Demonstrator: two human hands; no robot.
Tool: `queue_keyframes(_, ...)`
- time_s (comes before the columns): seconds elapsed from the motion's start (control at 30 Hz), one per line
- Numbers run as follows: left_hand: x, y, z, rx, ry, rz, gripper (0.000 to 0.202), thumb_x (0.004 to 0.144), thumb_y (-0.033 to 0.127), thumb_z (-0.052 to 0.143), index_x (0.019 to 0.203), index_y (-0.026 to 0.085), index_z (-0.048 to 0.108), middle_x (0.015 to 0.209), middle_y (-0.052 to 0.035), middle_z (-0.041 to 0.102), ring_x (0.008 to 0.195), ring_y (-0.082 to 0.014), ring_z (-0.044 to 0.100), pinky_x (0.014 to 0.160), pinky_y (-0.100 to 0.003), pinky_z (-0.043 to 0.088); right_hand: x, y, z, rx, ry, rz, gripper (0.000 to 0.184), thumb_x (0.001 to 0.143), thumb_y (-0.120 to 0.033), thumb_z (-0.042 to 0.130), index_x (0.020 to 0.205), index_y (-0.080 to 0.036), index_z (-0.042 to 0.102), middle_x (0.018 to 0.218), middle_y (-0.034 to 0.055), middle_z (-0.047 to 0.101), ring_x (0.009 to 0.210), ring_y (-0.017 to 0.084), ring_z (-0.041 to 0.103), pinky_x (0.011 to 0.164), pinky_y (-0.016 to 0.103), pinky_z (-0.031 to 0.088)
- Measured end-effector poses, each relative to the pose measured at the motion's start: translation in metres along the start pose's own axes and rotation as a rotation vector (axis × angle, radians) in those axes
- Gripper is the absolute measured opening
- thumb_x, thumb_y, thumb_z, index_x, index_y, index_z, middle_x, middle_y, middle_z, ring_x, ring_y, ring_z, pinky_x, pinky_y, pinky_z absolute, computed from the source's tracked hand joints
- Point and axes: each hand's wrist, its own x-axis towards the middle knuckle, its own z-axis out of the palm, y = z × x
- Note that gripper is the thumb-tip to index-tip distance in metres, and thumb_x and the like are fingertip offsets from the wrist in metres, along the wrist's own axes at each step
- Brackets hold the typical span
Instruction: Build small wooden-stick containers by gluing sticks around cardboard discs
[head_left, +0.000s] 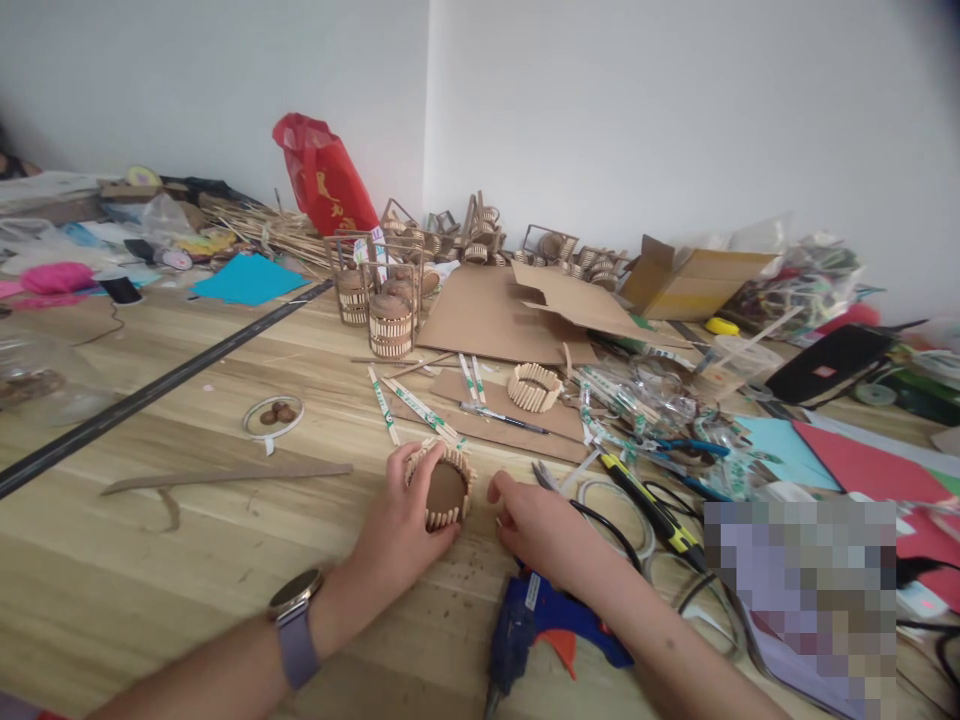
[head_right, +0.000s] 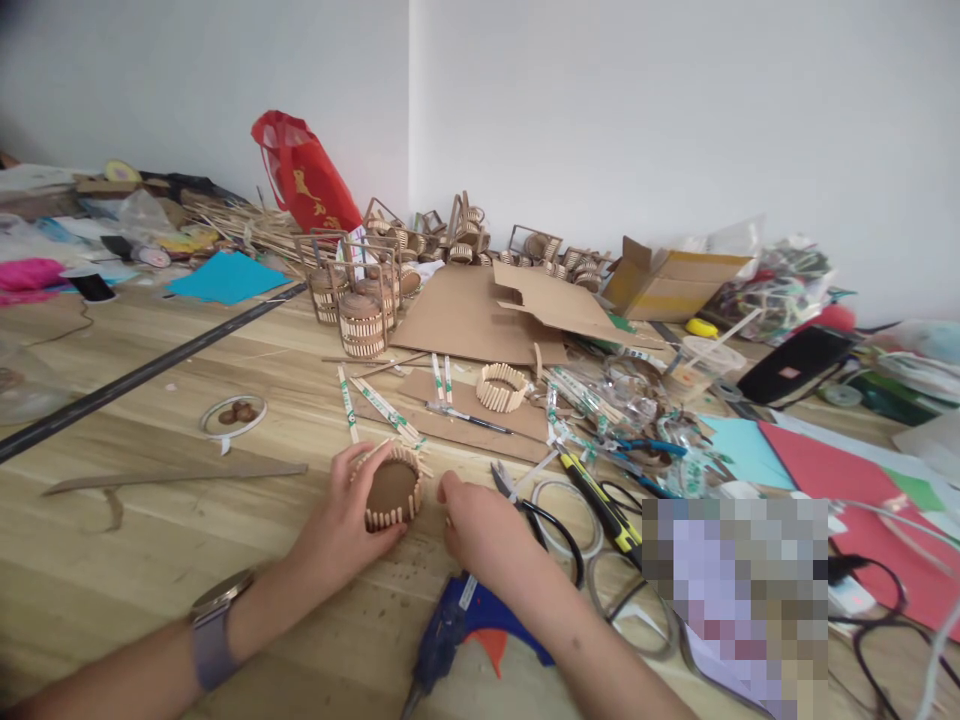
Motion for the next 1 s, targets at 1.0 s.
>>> queue_keyframes(1.0, 0.002, 0.003, -0.004, -0.16, -0.124, 0.082, 0.084, 0.067, 0.014, 0.074, 0.141, 0.025, 0.036, 0.137, -0.016, 0.038, 0.13, -0.036, 0.044, 0.105, -0.057, 0.043, -0.012, 0.0, -0.015, 0.27, 0.277, -0.497, 0.014, 0.083, -0.006, 0.064, 0.084, -0.02, 0.066, 0.12, 0.0089, 0.057, 0.119, 0.024, 0.052, 0.101, 0.043, 0.043)
